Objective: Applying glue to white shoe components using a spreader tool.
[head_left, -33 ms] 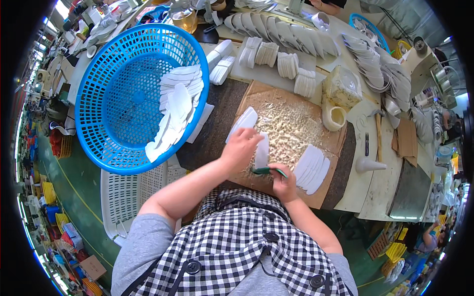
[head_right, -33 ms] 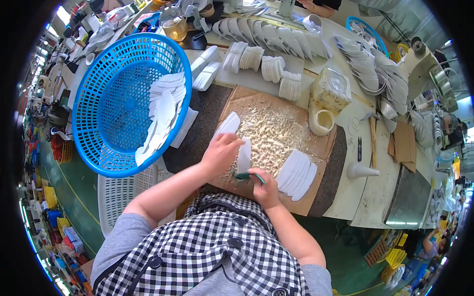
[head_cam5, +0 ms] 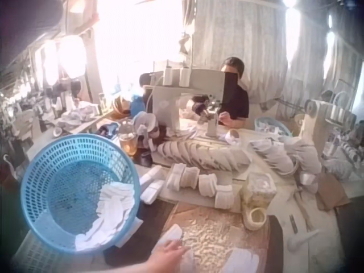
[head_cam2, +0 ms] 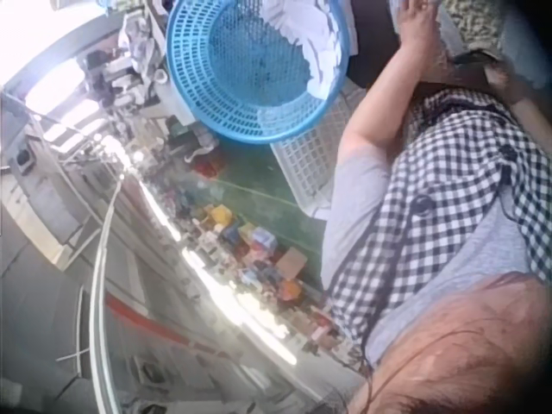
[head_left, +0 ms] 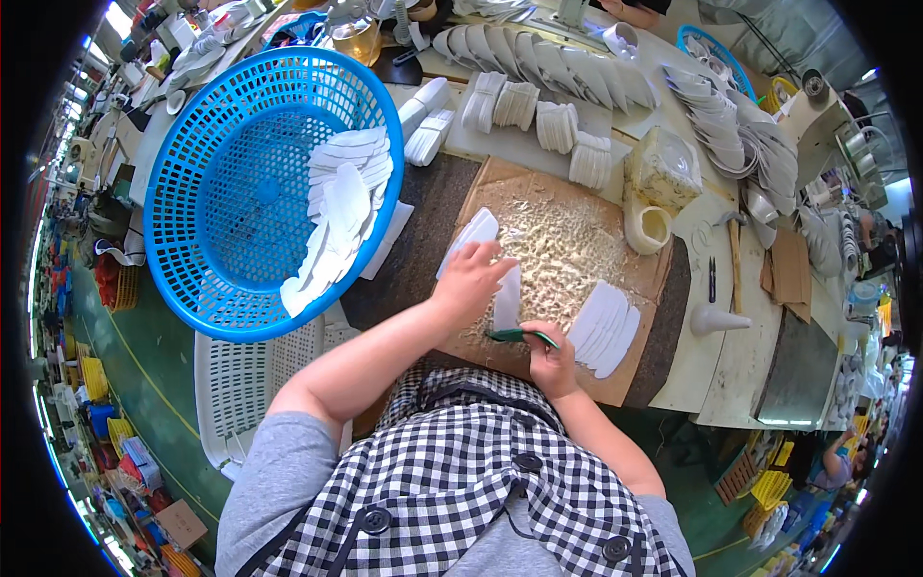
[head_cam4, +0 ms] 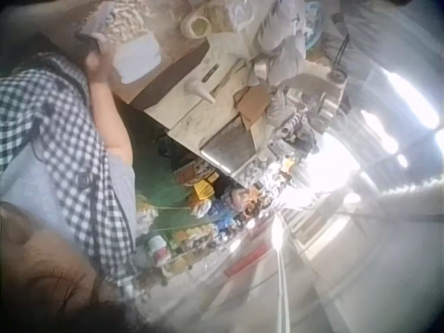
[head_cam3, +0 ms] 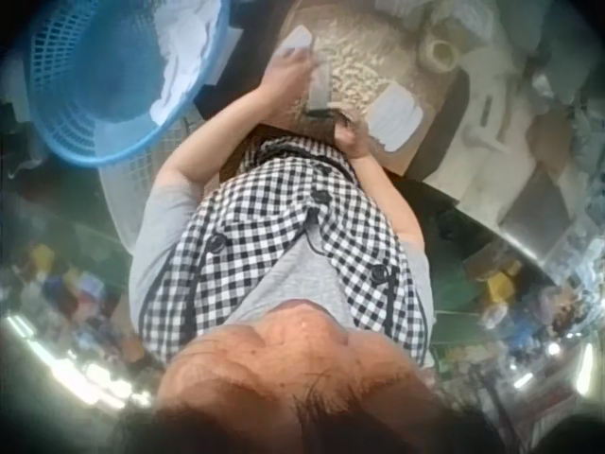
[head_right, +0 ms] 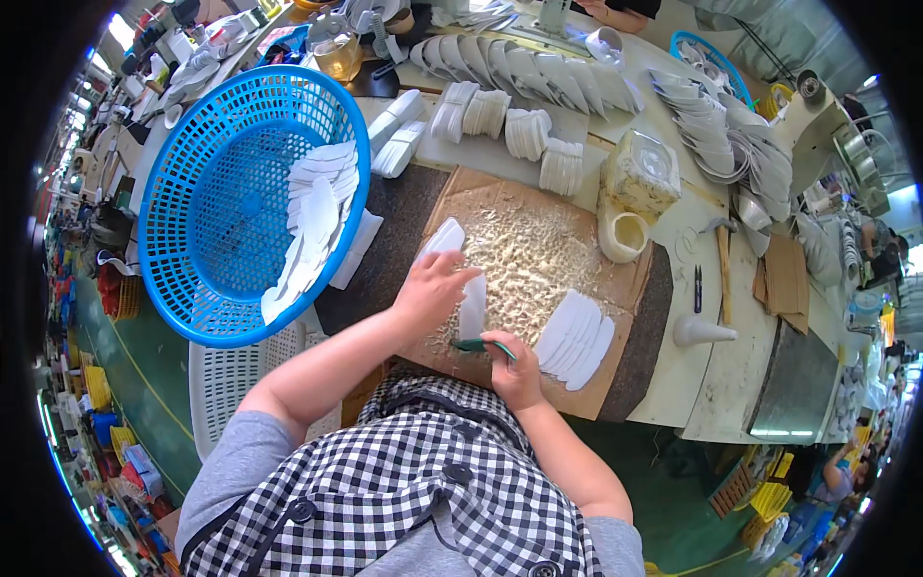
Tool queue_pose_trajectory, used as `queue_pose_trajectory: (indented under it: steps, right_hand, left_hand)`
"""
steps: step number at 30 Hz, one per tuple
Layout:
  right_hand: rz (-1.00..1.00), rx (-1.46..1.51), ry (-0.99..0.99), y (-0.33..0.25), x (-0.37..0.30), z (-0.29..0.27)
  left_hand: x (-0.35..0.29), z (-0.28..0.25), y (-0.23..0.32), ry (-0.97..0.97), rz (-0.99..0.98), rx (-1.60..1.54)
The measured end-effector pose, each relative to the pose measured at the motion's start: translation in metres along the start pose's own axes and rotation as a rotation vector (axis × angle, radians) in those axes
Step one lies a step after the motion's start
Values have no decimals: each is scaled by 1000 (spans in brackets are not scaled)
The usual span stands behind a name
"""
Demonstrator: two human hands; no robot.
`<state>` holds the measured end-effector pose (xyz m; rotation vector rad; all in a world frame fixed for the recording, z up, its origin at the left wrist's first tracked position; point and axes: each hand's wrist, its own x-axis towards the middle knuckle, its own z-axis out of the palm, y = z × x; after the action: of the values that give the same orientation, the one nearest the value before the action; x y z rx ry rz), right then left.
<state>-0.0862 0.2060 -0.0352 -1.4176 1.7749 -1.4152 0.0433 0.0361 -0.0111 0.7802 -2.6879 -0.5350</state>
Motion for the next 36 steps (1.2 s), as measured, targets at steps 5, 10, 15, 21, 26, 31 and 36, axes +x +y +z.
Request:
queue_pose_trajectory:
  steps: [5, 10, 15, 21, 26, 31, 36]
  right_hand:
    - [204, 149, 109, -12, -10, -28]
    - [273, 193, 485, 6, -7, -83]
    - [333, 77, 461, 18, -21, -123]
    - [248, 218, 717, 19, 2, -115]
    - [-19, 19, 461, 22, 30, -94]
    - [-119, -246, 332, 32, -2, -77]
    - [28, -43, 178, 3, -54, -71]
  left_hand:
    - [40, -11, 6, -366, -31, 181]
    - [64, -29, 18, -558, -43, 76]
    - [73, -77, 79, -412, -25, -80]
    - [37, -5, 115, -413, 451, 167]
    - [4, 42, 112, -412, 397, 166]
    - [2, 30, 99, -363, 377, 59]
    - [-16, -1, 21, -162, 137, 178]
